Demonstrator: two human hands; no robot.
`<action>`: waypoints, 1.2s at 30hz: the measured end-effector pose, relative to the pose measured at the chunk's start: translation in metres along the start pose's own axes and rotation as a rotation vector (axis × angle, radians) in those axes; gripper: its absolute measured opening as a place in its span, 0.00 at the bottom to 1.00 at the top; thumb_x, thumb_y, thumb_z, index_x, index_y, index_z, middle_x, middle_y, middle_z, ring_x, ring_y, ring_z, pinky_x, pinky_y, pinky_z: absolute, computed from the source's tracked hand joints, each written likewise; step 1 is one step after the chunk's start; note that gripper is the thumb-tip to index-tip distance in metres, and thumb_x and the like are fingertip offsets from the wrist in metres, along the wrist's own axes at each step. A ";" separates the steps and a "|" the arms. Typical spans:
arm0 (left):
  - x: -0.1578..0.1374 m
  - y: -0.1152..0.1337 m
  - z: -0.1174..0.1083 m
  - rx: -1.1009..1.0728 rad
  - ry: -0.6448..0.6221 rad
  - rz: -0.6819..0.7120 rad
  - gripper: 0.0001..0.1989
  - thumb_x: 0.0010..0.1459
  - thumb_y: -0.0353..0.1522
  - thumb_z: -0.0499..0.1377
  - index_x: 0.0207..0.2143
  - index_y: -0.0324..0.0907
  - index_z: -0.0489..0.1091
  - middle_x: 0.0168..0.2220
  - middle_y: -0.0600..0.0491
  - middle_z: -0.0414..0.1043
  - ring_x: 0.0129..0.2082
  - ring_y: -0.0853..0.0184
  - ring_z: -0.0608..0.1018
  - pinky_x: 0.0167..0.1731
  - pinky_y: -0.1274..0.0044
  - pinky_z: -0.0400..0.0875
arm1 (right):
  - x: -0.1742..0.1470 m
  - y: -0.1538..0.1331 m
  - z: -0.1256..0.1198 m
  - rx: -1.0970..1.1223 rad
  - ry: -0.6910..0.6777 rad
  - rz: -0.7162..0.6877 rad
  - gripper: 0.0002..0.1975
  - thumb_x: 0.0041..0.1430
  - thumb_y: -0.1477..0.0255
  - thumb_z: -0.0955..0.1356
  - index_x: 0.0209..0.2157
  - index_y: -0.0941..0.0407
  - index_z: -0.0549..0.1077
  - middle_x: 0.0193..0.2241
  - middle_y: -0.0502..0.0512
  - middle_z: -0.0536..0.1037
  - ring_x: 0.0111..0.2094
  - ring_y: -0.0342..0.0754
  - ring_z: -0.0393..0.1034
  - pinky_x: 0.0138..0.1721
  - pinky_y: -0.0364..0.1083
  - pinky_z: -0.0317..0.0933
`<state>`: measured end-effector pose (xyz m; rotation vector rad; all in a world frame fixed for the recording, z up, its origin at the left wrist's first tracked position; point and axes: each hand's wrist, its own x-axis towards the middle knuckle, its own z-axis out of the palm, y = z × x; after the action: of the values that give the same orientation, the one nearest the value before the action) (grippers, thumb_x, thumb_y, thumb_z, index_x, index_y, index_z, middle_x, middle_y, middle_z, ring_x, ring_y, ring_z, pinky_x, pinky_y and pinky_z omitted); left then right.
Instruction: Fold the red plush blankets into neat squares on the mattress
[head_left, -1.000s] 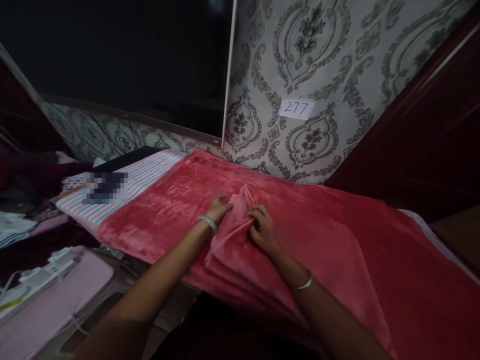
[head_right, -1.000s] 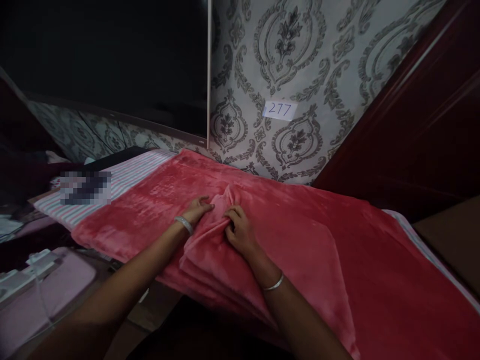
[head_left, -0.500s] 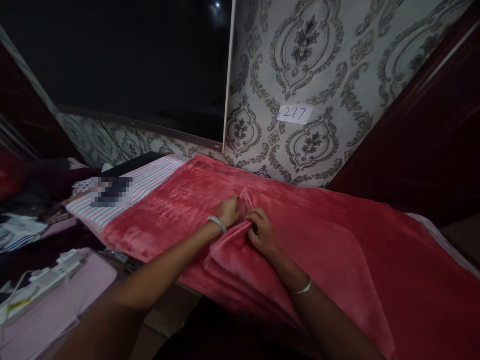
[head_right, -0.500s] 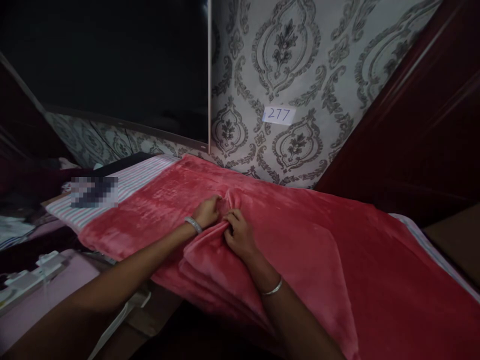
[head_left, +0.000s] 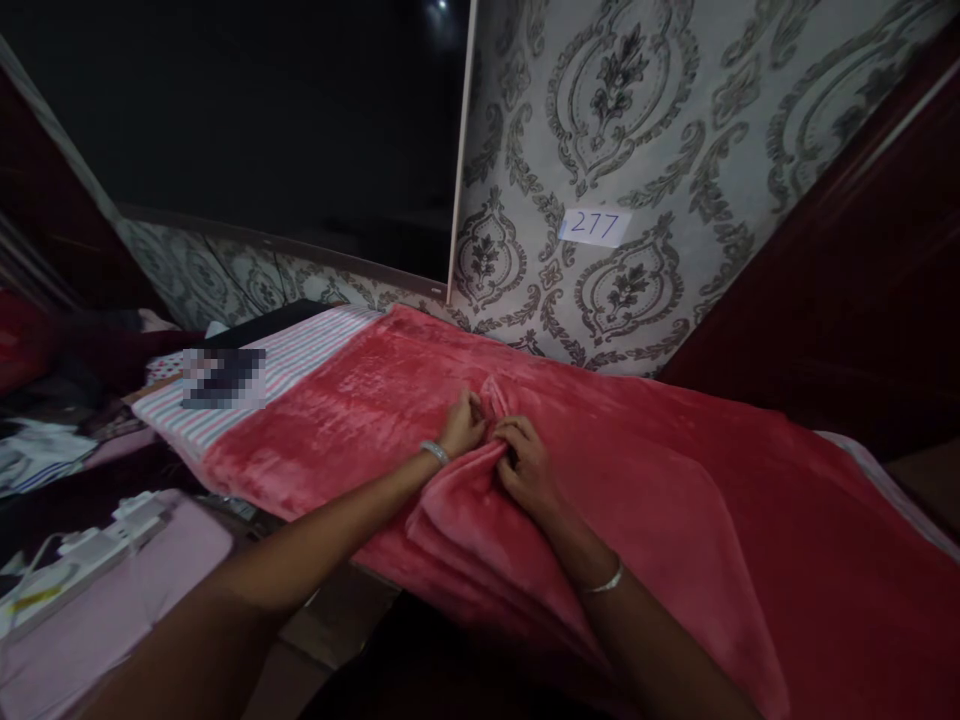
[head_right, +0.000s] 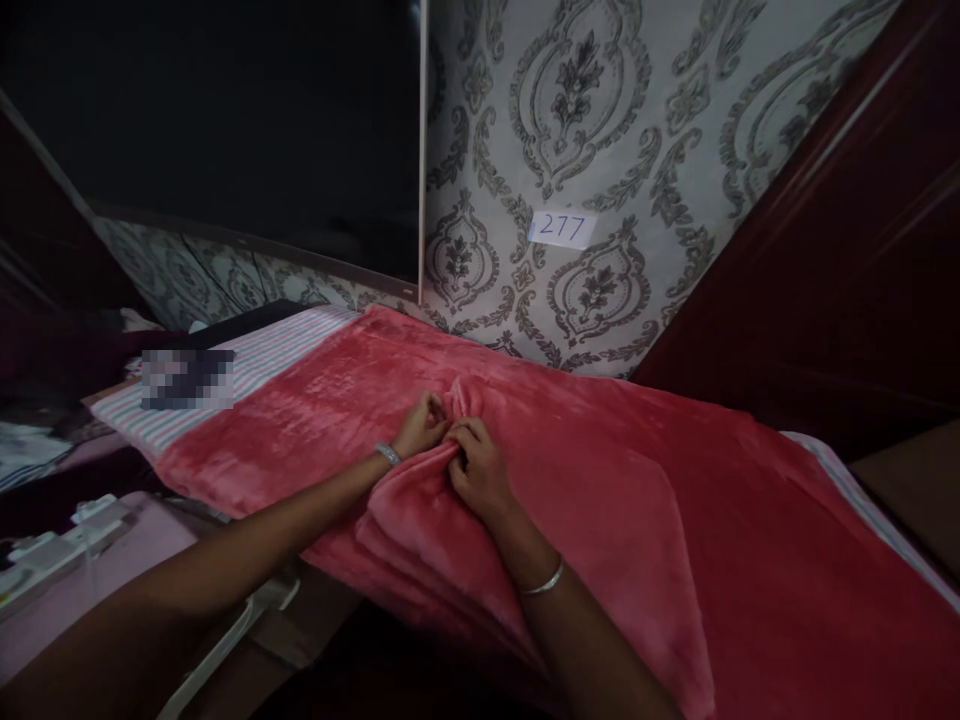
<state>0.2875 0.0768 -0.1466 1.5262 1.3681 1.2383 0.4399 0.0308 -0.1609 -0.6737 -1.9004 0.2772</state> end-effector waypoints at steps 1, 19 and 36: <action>-0.002 0.001 0.000 0.033 -0.005 0.024 0.16 0.45 0.20 0.65 0.30 0.44 0.61 0.29 0.59 0.65 0.31 0.70 0.69 0.36 0.78 0.66 | 0.000 -0.001 0.000 -0.006 0.011 -0.002 0.19 0.49 0.84 0.63 0.40 0.53 0.73 0.41 0.57 0.73 0.44 0.52 0.70 0.46 0.51 0.69; -0.005 0.009 -0.002 0.580 -0.353 0.343 0.04 0.59 0.26 0.64 0.31 0.41 0.71 0.42 0.47 0.73 0.50 0.54 0.71 0.48 0.68 0.64 | -0.006 -0.004 -0.001 -0.082 0.088 -0.047 0.18 0.52 0.83 0.63 0.42 0.52 0.72 0.42 0.57 0.73 0.45 0.53 0.71 0.47 0.53 0.69; -0.069 0.000 -0.081 0.097 -0.465 0.359 0.12 0.61 0.37 0.61 0.46 0.50 0.82 0.52 0.46 0.80 0.55 0.56 0.77 0.62 0.64 0.63 | -0.005 -0.005 -0.001 -0.090 -0.031 -0.045 0.21 0.50 0.84 0.62 0.43 0.52 0.72 0.43 0.57 0.74 0.45 0.52 0.71 0.47 0.52 0.70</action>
<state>0.2120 0.0022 -0.1378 2.0372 0.8852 0.9381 0.4404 0.0234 -0.1616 -0.6891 -1.9642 0.1745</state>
